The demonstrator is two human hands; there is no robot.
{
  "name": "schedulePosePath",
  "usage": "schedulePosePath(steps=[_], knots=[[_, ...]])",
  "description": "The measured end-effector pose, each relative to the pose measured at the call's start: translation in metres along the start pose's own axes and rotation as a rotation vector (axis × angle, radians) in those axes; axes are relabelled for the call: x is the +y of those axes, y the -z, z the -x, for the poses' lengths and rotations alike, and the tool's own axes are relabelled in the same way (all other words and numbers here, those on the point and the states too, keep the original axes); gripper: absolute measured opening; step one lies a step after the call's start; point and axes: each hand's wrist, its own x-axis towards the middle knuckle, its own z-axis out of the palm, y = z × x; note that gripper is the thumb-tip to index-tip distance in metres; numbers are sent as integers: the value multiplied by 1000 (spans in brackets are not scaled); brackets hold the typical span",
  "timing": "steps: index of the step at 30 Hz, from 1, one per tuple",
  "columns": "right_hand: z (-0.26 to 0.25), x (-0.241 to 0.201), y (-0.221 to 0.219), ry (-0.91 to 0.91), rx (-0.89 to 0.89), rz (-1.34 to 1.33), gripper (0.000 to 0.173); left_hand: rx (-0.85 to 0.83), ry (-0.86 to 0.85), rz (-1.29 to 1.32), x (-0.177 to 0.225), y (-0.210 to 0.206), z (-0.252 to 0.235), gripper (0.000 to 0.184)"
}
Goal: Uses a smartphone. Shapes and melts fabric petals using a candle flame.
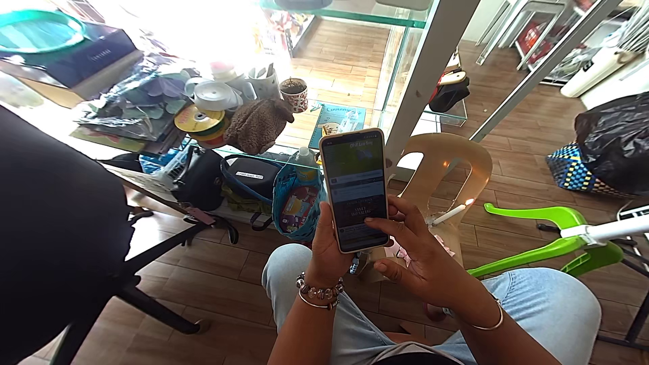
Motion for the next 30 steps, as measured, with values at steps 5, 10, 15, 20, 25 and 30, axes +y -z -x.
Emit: schedulePosePath(steps=[5, 10, 15, 20, 25, 30], knots=[[0, 0, 0, 2, 2, -5, 59, 2, -7, -2, 0, -1, 0, 53], [0, 0, 0, 0, 1, -6, 59, 1, -6, 2, 0, -1, 0, 53], [0, 0, 0, -4, -1, -2, 59, 0, -6, -2, 0, -1, 0, 53], [0, 0, 0, 2, -3, 0, 60, 6, -9, -12, 0, -1, 0, 53], [0, 0, 0, 2, -5, 1, 59, -1, -9, -9, 0, -1, 0, 53], [0, 0, 0, 1, -1, 9, 59, -1, -10, 0, 0, -1, 0, 54]])
